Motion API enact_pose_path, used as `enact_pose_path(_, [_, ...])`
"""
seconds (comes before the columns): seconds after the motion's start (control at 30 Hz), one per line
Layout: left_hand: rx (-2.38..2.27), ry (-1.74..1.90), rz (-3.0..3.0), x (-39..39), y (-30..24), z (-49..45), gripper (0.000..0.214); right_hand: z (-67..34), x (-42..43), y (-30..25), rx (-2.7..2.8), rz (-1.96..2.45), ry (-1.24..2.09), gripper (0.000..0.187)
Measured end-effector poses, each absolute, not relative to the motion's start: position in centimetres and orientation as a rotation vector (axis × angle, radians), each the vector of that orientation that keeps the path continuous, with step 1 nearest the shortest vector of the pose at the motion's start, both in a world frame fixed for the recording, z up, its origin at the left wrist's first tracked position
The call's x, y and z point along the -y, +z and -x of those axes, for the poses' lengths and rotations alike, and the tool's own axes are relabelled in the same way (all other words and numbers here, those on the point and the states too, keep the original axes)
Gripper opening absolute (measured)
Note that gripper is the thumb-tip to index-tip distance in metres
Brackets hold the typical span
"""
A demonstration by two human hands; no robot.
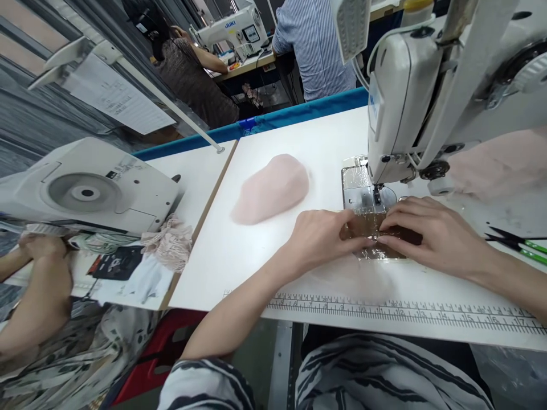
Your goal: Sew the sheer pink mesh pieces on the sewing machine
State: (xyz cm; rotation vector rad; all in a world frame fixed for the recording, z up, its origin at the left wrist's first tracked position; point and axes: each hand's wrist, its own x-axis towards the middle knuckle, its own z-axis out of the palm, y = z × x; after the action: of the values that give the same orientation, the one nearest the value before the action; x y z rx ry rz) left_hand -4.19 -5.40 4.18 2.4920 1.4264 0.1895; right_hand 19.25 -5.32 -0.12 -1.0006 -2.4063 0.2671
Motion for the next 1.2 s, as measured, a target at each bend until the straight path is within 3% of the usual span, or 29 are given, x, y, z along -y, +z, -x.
enact_pose_path(0.13, [-1.086,0.026,-2.464,5.2,5.2,4.6,0.031,-19.2,5.3,-0.1,2.391,1.015,0.323,0.029])
enact_pose_path(0.23, [-0.985,0.302,-2.351,5.2,5.1,4.5,0.03,-19.0,5.5,0.5,2.344,1.022,0.474,0.032])
enact_pose_path(0.37, [-0.969,0.683,-1.947,5.5,4.6,3.8,0.029,-18.8,6.0,1.7,2.167,1.059,0.949,0.033])
enact_pose_path(0.53, [-1.061,0.773,-1.59,5.6,4.3,3.2,0.036,-18.9,6.2,2.5,1.952,1.117,1.434,0.033])
enact_pose_path(0.8, [-0.985,0.484,-1.662,5.4,4.4,3.6,0.031,-18.9,5.9,2.5,1.861,1.194,1.516,0.029])
enact_pose_path(0.9, [-0.99,0.47,-1.725,5.4,4.2,3.6,0.009,-19.3,5.7,2.1,1.839,1.229,1.463,0.027])
enact_pose_path(1.2, [-1.084,0.556,-1.716,5.6,4.4,3.3,0.024,-19.5,5.1,1.6,1.718,1.31,1.525,0.028])
